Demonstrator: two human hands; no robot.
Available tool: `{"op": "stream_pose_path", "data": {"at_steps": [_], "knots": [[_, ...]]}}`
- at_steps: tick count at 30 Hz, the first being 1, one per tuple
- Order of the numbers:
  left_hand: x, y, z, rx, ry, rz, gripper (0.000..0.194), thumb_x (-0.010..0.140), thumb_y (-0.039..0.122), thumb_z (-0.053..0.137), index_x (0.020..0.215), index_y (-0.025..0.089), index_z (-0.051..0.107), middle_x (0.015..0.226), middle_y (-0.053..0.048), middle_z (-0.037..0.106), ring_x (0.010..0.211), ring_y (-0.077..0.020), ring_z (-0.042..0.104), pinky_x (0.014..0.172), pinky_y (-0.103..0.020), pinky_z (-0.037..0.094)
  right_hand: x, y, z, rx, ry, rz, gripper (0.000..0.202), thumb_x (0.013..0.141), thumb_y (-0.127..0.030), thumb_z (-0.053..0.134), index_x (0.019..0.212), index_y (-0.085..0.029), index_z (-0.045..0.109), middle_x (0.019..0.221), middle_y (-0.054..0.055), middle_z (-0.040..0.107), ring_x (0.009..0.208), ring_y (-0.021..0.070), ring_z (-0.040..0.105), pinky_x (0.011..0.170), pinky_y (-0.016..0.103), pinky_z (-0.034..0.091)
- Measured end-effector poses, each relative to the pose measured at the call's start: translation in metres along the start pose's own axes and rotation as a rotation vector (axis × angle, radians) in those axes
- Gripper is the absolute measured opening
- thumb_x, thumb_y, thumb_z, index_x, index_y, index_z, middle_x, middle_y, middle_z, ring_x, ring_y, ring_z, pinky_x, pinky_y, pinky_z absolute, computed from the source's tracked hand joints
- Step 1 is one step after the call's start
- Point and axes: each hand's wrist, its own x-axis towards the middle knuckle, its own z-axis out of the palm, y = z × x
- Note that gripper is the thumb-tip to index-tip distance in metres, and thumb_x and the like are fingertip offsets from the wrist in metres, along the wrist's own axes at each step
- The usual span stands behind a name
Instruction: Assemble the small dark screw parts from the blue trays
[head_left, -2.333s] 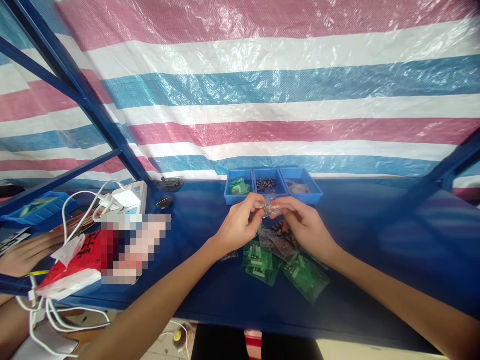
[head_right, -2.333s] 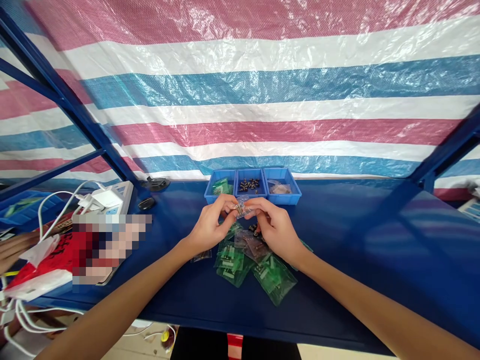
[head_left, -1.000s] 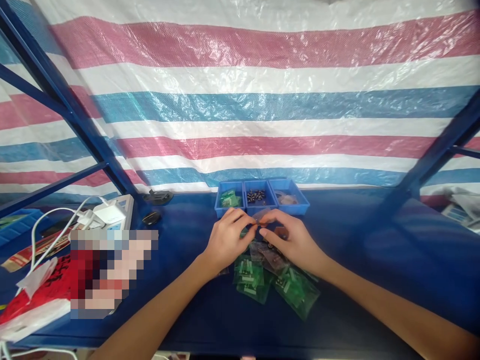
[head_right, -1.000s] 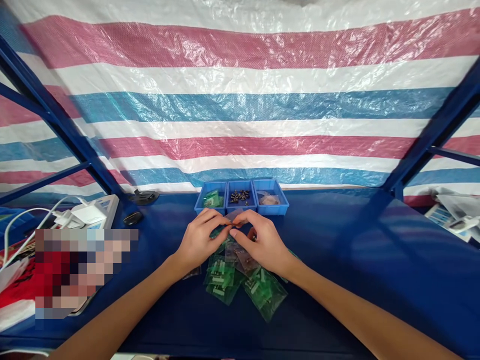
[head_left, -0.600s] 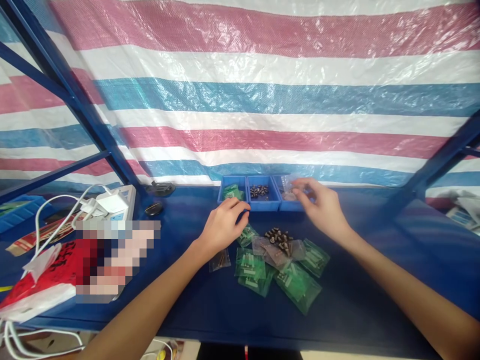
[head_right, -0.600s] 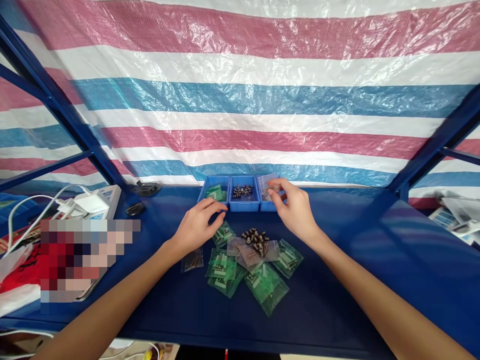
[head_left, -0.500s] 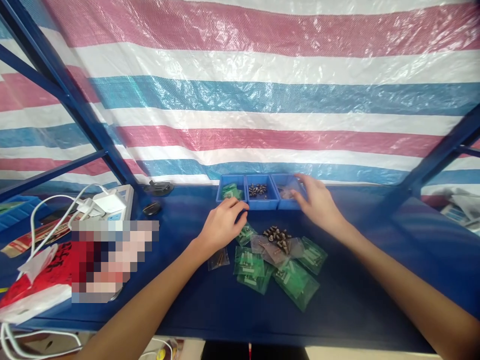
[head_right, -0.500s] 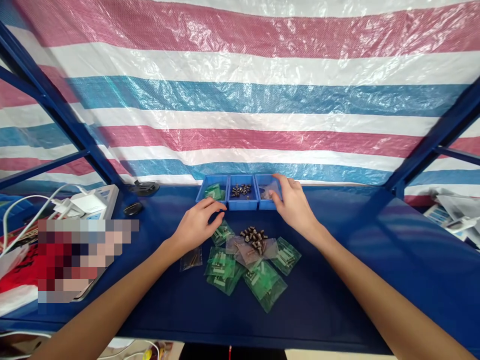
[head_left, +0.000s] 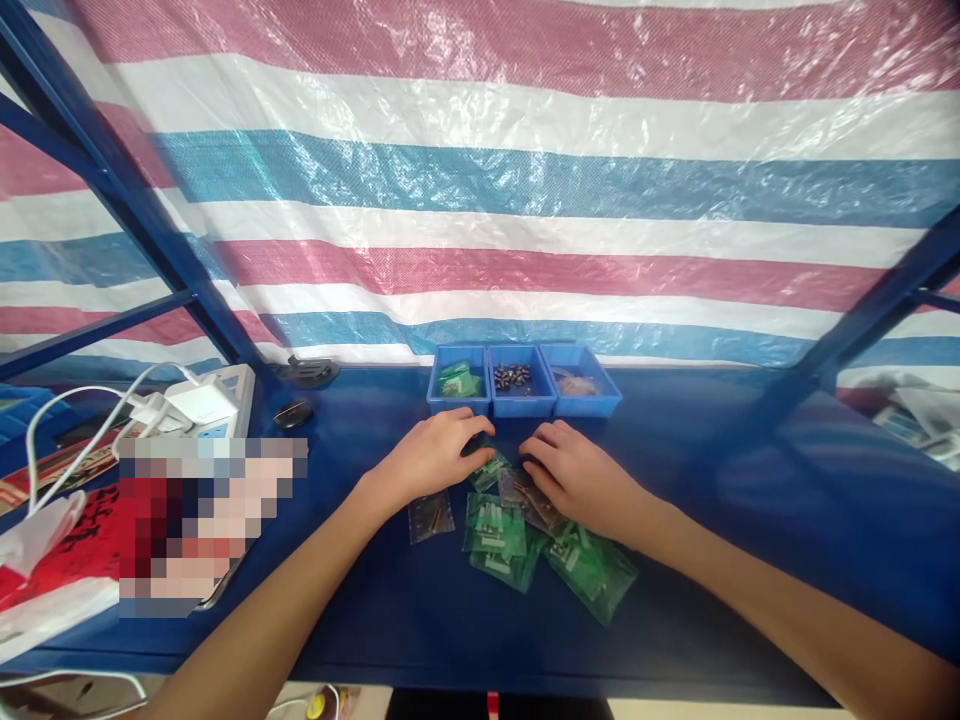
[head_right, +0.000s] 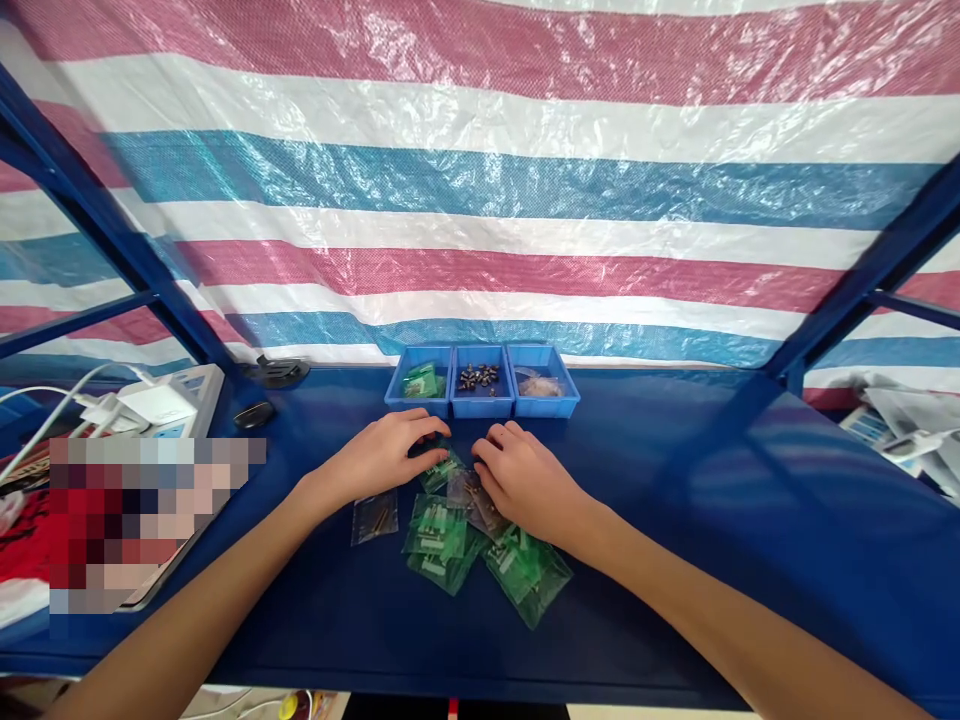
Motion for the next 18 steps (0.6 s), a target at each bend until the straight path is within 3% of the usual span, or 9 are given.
{"op": "stream_pose_path", "data": {"at_steps": [6, 10, 18], "knots": [[0.0025, -0.0090, -0.0020, -0.244, -0.116, -0.021, 0.045, 0.087, 0.049, 0.071, 0.124, 0.024, 0.066, 0.103, -0.006, 0.067, 0.094, -0.0224, 0.066, 0.076, -0.029, 0.053, 0.0005, 0.0011, 0.0062, -0.018, 0.001, -0.012, 0.023, 0.104, -0.023, 0.044, 0.105, -0.017, 0.067, 0.096, 0.011, 0.061, 0.090, 0.0265, 0.055, 0.079, 0.041, 0.047], [0.0039, -0.0101, -0.0001, -0.338, -0.127, -0.029, 0.043, 0.085, 0.044, 0.074, 0.121, 0.023, 0.066, 0.101, -0.005, 0.066, 0.091, -0.0211, 0.065, 0.075, -0.029, 0.051, 0.0011, 0.0013, 0.0075, -0.011, 0.019, -0.026, 0.022, 0.103, -0.022, 0.045, 0.101, -0.018, 0.067, 0.095, 0.010, 0.061, 0.089, 0.0250, 0.054, 0.078, 0.040, 0.044], [0.0061, -0.0020, -0.0016, -0.321, -0.029, -0.017, 0.025, 0.083, 0.029, 0.076, 0.105, 0.023, 0.065, 0.089, 0.001, 0.054, 0.076, -0.0149, 0.055, 0.063, -0.024, 0.041, -0.0006, -0.0060, 0.0086, -0.005, 0.003, -0.054, 0.025, 0.106, -0.026, 0.043, 0.103, -0.018, 0.067, 0.101, 0.010, 0.063, 0.095, 0.0250, 0.054, 0.080, 0.040, 0.042]]}}
